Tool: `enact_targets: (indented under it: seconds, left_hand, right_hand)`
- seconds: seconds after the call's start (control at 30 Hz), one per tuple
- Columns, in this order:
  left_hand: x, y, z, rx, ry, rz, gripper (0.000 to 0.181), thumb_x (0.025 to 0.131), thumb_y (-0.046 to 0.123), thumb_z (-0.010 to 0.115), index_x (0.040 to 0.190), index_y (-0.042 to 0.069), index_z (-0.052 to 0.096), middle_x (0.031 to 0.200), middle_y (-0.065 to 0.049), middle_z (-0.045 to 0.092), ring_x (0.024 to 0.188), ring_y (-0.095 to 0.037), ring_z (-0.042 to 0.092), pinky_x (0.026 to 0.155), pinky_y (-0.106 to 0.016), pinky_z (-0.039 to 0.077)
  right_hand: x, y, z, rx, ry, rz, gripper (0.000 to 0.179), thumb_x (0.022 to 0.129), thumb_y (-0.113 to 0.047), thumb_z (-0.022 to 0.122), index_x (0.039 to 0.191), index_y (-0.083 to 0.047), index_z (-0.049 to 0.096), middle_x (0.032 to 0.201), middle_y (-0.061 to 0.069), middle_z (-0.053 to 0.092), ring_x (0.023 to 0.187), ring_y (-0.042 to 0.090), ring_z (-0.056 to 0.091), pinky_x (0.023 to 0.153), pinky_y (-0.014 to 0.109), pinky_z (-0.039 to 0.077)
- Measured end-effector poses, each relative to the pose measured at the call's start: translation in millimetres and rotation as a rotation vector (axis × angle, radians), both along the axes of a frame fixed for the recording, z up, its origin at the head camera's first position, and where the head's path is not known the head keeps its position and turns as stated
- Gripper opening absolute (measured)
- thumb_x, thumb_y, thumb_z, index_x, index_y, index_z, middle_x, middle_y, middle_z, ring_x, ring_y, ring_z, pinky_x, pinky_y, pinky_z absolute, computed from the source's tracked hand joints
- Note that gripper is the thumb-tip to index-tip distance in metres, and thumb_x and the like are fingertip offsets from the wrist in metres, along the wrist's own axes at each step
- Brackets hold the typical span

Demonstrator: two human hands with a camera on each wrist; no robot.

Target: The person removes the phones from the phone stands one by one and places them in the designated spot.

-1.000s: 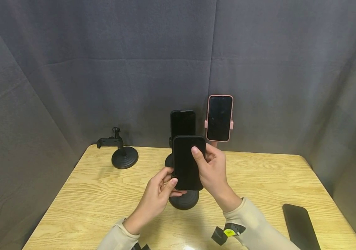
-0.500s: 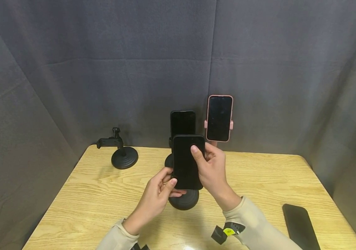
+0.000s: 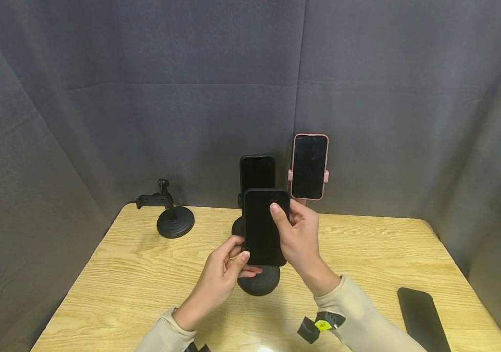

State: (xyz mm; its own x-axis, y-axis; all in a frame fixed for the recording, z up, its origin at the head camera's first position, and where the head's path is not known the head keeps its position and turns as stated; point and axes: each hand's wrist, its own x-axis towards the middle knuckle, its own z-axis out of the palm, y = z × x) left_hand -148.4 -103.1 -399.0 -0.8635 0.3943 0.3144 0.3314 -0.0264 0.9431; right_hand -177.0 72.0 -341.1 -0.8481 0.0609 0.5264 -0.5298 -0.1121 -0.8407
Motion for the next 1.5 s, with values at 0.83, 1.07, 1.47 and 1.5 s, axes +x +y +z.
enact_targets:
  seconds: [0.83, 1.07, 1.47, 1.5]
  left_hand:
    - [0.6, -1.6, -0.4, -0.026, 0.028, 0.011, 0.03, 0.108, 0.015, 0.049, 0.131, -0.004, 0.051, 0.121, -0.031, 0.068, 0.087, -0.032, 0.077, 0.076, -0.033, 0.064]
    - [1.5, -1.5, -0.4, -0.029, 0.026, 0.018, 0.028, 0.108, 0.014, 0.049, 0.128, -0.005, 0.05, 0.111, -0.031, 0.07, 0.086, -0.03, 0.077, 0.075, -0.034, 0.064]
    - [1.6, -0.5, -0.7, -0.014, 0.013, 0.014, 0.031, 0.107, 0.013, 0.05, 0.13, -0.007, 0.049, 0.109, -0.033, 0.069, 0.088, -0.033, 0.076, 0.076, -0.032, 0.064]
    - [1.8, -0.4, -0.4, -0.013, 0.01, 0.013, 0.031, 0.107, 0.014, 0.05, 0.13, -0.007, 0.049, 0.109, -0.034, 0.069, 0.088, -0.033, 0.076, 0.076, -0.032, 0.064]
  right_hand:
    - [-1.1, -0.7, 3.3, -0.009, 0.03, 0.008, 0.019, 0.097, 0.009, 0.057, 0.11, 0.02, 0.064, 0.092, -0.015, 0.077, 0.083, 0.009, 0.077, 0.069, 0.033, 0.064]
    - [-2.8, -0.8, 6.1, -0.002, 0.052, -0.007, 0.017, 0.097, 0.009, 0.058, 0.107, 0.021, 0.064, 0.091, -0.015, 0.077, 0.082, 0.009, 0.077, 0.068, 0.03, 0.064]
    - [-2.3, -0.7, 9.7, 0.001, 0.049, -0.035, 0.017, 0.097, 0.007, 0.058, 0.106, 0.019, 0.065, 0.088, -0.017, 0.077, 0.081, 0.008, 0.077, 0.068, 0.03, 0.064]
    - [-2.2, -0.8, 9.6, -0.001, 0.05, -0.034, 0.017, 0.097, 0.007, 0.059, 0.106, 0.02, 0.065, 0.088, -0.017, 0.077, 0.081, 0.008, 0.077, 0.068, 0.029, 0.064]
